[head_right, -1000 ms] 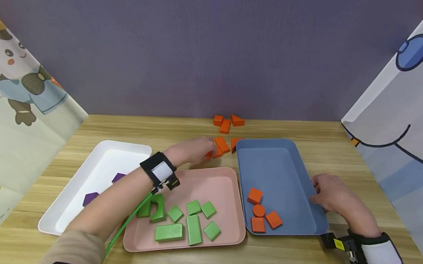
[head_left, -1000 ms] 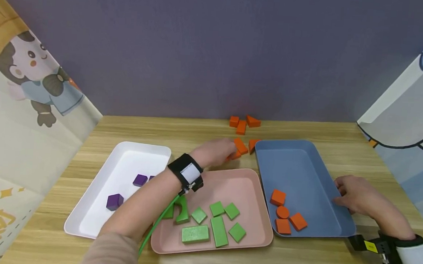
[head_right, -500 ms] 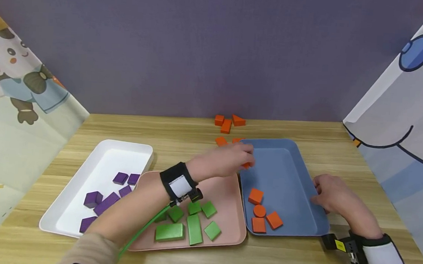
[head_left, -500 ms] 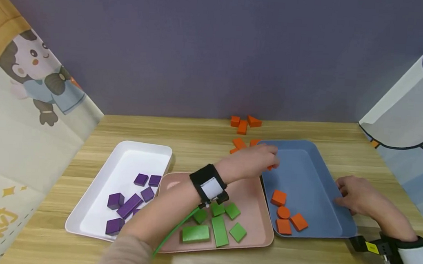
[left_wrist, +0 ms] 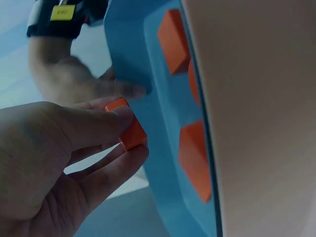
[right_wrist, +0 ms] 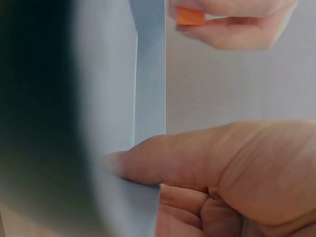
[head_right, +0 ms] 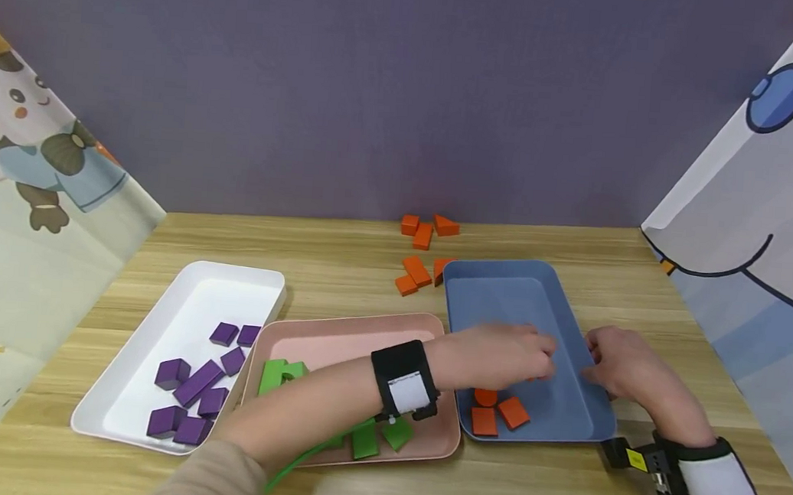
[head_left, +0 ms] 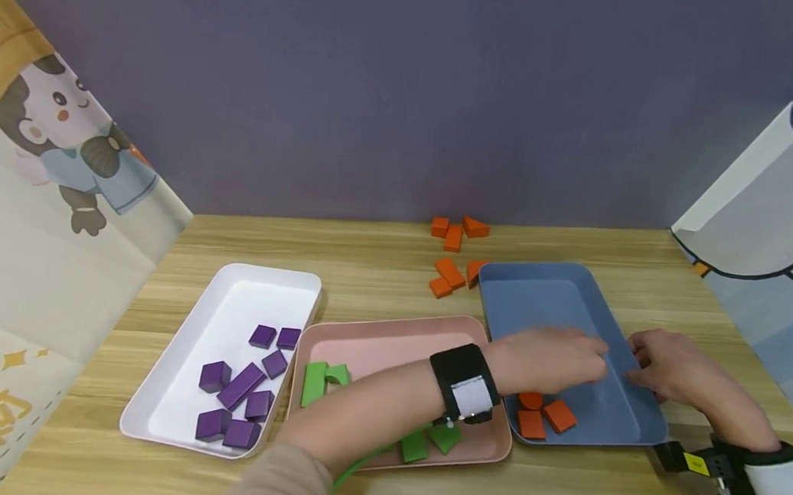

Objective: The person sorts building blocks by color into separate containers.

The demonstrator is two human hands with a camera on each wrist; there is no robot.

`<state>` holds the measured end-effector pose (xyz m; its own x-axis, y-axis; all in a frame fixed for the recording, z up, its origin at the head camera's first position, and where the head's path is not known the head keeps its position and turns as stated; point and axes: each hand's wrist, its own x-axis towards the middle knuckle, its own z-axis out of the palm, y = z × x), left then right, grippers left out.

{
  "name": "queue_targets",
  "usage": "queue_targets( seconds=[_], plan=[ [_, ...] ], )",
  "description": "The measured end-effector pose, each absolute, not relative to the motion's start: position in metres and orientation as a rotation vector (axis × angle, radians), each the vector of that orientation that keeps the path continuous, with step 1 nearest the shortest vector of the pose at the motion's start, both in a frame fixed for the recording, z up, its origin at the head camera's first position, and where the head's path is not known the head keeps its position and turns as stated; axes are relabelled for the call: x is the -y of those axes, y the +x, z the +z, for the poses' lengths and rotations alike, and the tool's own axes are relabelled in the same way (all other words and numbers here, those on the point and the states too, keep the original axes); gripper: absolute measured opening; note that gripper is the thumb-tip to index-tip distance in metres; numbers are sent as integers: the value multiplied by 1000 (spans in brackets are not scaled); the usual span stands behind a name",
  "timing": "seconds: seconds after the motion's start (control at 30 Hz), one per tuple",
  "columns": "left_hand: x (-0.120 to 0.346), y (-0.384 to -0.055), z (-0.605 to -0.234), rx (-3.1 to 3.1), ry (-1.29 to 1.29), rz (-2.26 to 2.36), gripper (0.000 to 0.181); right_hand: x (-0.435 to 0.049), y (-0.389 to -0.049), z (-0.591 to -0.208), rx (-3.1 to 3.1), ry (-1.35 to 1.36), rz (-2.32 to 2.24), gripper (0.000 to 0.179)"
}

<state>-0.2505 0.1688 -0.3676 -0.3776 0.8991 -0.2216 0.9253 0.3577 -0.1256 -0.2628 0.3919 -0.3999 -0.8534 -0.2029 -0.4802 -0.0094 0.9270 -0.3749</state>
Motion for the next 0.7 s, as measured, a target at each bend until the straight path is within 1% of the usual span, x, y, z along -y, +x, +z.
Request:
queue_targets(
  seconds=[0.2,0.5,0.7],
  plan=[
    [-183,-246,-378,-2417,1659,-411,24,-391,-261,-398,-2554,-164,-485,30],
    [-189,-240,-388,-2378,1587,-433,24,-389,-261,-396,-2555,-161,-491,25],
    [-186,-239,-390,-2369,1628,-442,26,-390,-262,-397,-2559,-176,-503,24]
  ],
)
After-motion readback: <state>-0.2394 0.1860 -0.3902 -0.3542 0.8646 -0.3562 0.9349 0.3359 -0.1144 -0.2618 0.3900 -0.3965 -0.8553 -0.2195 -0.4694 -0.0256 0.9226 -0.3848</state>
